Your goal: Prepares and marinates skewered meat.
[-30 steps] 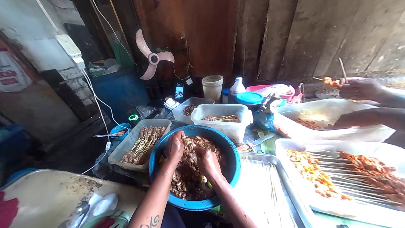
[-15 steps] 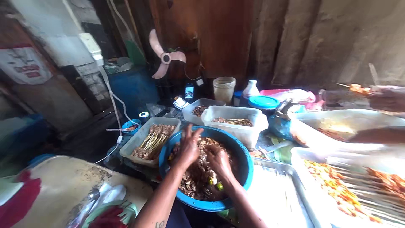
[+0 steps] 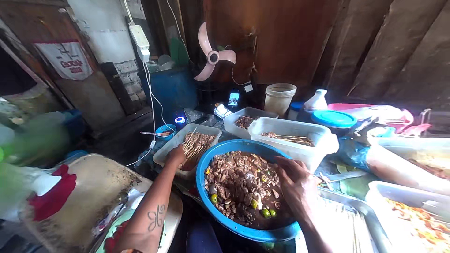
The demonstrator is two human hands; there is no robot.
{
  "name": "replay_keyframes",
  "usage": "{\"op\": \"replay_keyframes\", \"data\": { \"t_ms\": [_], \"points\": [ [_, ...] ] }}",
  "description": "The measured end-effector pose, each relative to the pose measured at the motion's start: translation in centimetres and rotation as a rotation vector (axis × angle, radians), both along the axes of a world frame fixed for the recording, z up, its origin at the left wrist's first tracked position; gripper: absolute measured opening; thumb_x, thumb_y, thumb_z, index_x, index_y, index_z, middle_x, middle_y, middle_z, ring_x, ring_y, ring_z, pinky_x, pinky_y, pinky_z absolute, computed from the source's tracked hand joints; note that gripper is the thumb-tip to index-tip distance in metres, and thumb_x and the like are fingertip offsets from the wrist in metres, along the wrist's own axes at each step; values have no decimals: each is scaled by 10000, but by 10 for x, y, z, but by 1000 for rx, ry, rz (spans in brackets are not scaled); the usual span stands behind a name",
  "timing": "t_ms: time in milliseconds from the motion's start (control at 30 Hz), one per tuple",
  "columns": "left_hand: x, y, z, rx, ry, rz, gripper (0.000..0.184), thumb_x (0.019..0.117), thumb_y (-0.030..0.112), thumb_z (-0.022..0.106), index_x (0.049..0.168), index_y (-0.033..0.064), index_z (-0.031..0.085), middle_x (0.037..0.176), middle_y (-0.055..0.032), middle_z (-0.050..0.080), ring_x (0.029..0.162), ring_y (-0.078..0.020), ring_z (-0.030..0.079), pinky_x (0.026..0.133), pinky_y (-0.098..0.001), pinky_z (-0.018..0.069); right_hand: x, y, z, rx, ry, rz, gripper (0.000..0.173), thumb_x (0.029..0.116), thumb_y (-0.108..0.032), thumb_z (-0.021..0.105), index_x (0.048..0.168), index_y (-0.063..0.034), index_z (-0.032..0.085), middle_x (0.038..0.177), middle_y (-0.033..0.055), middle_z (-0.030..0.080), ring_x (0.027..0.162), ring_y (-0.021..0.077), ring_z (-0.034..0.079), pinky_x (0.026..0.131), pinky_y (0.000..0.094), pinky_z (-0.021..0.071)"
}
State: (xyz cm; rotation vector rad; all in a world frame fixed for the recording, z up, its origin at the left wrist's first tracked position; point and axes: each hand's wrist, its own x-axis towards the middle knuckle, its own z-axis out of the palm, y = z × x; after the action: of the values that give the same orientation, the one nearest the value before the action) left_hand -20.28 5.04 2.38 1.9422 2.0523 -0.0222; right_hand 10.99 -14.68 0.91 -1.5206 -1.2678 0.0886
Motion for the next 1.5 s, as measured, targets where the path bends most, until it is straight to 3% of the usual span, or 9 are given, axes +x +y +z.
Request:
{"op": "replay_keyframes", "data": {
  "t_ms": [267,367,467,533,633,833,1067,1267,1500],
  "points": [
    [-21,34,-40,-35,71,-47,283,973,42,626,1243,-29,674,1329,-279,618,1265,-458,577,1040,-646,458,54,-37,8,9,113,-107,261,985,-129,605,1188,3,700,1157,170,665,933,205,677,830,399,571],
    [-23,43,-70,-51,110,-90,248,988,60,624,1181,-85,683,1317,-299,613,1274,-461,566,1079,-614,439,84,-53,-8,-91,60,-192,195,977,-21,622,1134,73,693,1085,243,671,892,295,677,825,474,561],
    [-7,15,-40,-84,101,-36,278,1015,76,588,1212,-113,643,1333,-316,599,1289,-454,564,1077,-601,440,95,-68,-33,-531,-159,-299,101,961,-6,668,919,70,719,916,276,699,883,436,688,812,625,521],
    [14,-12,15,-205,85,-49,335,1061,83,507,1322,-122,554,1425,-320,527,1365,-443,501,1111,-573,404,80,-72,-25,-1050,-240,-304,238,1009,-187,624,1091,15,720,1128,281,706,1102,467,675,896,653,511],
    [25,-1,2,124,-87,-155,255,1032,108,566,1173,-61,693,1227,-301,660,1200,-457,619,1027,-630,464,62,-68,-25,-1327,-236,-244,397,1049,-325,559,1238,10,660,1285,252,659,1231,418,629,970,602,496],
    [98,-57,27,50,-564,-706,129,958,3,666,1064,-42,723,1062,-168,721,1003,-256,689,952,-444,543,79,-70,-37,-1240,-145,-318,305,1023,-232,596,1205,2,667,1231,258,676,1187,433,647,923,612,520],
    [172,-97,0,-52,-140,-901,256,998,86,626,1235,39,710,1286,-178,662,1224,-326,622,1076,-509,473,90,-83,-31,-869,-146,-427,219,998,-167,677,1095,28,709,1037,263,714,1018,451,690,878,626,517],
    [172,-79,-7,-113,-315,-792,190,978,78,647,1144,-4,692,1164,-193,682,1087,-320,659,987,-511,513,72,-72,3,-466,81,-219,190,1064,-200,585,1101,-22,641,802,129,706,700,283,720,688,522,604],
    [177,-69,-2,-273,-1281,-223,199,1020,-57,489,1214,-38,527,949,-120,649,765,-184,663,723,-351,583,15,13,26,-395,93,3,194,1016,-81,601,1177,12,658,1064,245,673,980,407,679,861,580,551]
  ]
}}
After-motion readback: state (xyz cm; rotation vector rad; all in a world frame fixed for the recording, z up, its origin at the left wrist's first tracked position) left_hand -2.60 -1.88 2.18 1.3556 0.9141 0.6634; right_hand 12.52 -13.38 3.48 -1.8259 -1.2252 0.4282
